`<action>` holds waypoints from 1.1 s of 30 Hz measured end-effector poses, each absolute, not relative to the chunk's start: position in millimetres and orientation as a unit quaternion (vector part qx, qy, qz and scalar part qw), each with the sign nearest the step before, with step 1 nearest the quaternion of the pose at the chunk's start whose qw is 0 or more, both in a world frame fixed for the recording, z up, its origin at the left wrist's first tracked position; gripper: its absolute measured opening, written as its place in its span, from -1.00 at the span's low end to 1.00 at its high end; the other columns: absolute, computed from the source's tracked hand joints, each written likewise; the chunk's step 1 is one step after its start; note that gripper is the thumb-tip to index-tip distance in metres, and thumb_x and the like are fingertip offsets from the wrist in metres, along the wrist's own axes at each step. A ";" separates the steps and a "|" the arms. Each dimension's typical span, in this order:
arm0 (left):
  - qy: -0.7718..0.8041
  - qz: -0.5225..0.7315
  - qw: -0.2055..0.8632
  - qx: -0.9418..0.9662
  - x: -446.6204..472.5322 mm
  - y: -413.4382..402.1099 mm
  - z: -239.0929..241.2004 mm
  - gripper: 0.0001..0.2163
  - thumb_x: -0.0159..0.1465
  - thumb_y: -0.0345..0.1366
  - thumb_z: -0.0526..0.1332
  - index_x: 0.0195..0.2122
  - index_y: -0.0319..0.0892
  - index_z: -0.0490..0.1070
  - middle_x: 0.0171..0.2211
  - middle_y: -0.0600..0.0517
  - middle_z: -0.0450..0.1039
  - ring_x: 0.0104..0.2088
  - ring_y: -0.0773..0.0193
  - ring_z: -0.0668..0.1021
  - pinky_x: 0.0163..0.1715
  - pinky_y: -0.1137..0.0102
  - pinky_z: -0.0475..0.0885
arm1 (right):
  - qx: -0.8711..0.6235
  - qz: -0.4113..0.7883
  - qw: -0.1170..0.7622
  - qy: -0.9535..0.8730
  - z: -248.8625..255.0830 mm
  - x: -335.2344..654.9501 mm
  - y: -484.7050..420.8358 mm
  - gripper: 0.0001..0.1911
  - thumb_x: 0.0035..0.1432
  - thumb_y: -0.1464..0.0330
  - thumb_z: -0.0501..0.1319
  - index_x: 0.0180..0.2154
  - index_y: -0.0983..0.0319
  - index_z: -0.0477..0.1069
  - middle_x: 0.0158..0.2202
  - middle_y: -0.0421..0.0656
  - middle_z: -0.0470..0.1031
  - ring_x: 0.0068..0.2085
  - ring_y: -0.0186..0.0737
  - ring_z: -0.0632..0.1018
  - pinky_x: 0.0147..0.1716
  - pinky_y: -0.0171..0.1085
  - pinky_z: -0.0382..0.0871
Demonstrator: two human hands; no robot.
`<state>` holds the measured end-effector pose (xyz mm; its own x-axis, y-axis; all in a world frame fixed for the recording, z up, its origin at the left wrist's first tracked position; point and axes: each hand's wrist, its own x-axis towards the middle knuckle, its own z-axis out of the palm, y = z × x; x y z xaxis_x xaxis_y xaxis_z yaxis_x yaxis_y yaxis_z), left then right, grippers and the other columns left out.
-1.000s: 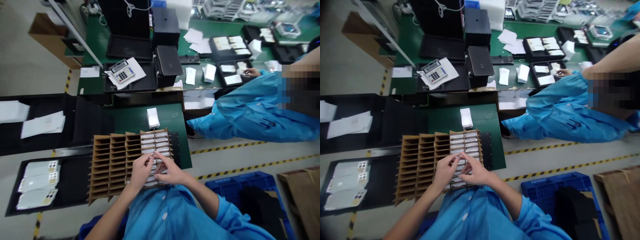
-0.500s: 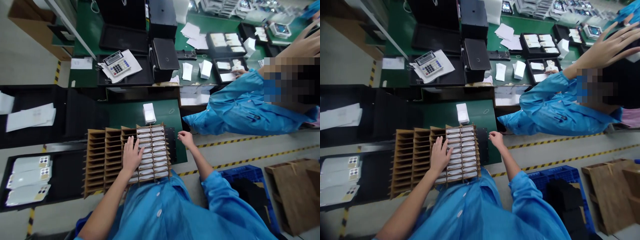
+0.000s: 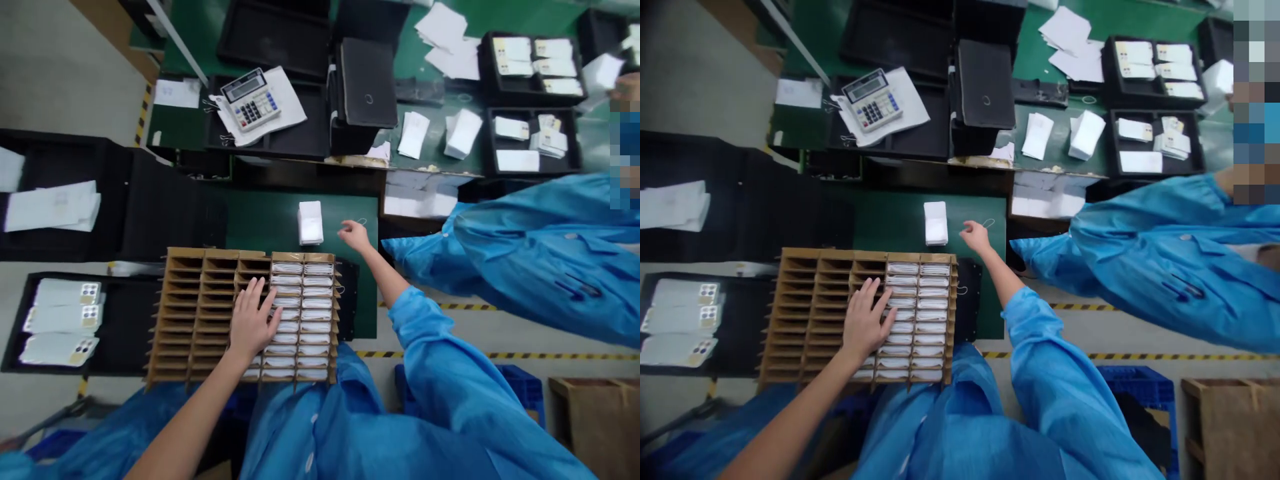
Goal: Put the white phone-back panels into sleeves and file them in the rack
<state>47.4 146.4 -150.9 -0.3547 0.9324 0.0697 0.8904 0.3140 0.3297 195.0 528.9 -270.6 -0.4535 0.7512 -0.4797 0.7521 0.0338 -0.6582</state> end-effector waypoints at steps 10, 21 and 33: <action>0.811 0.141 0.064 0.564 51.0 142.5 -147.7 -0.43 0.36 -0.22 0.30 0.41 -0.04 0.36 0.52 -0.22 0.13 0.51 -0.19 0.23 0.44 -0.09 0.19 | 0.600 -0.519 0.072 0.604 -367.4 64.5 525.1 0.04 -0.18 0.22 0.67 0.29 0.34 0.34 0.25 0.19 0.54 0.26 0.14 0.55 0.22 -0.10 0.47; 0.810 0.162 0.061 0.561 52.6 145.0 -142.8 -0.46 0.37 -0.25 0.29 0.39 -0.08 0.39 0.50 -0.23 0.18 0.50 -0.17 0.24 0.45 -0.06 0.18 | 0.561 -0.676 0.080 0.472 -338.8 60.1 518.7 -0.56 -0.05 0.42 0.56 -0.12 0.35 0.54 -0.31 -0.05 0.71 -0.34 -0.13 0.70 -0.26 -0.18 0.68; 0.812 0.188 0.091 0.545 50.1 147.9 -145.6 -0.55 0.43 -0.20 0.23 0.33 -0.10 0.46 0.47 -0.24 0.24 0.51 -0.16 0.23 0.46 -0.12 0.17 | 0.356 -0.792 -0.143 0.474 -147.2 144.8 559.9 -0.39 -0.13 0.28 0.55 0.02 0.26 0.56 0.00 -0.02 0.72 -0.06 0.10 0.71 -0.06 -0.03 0.69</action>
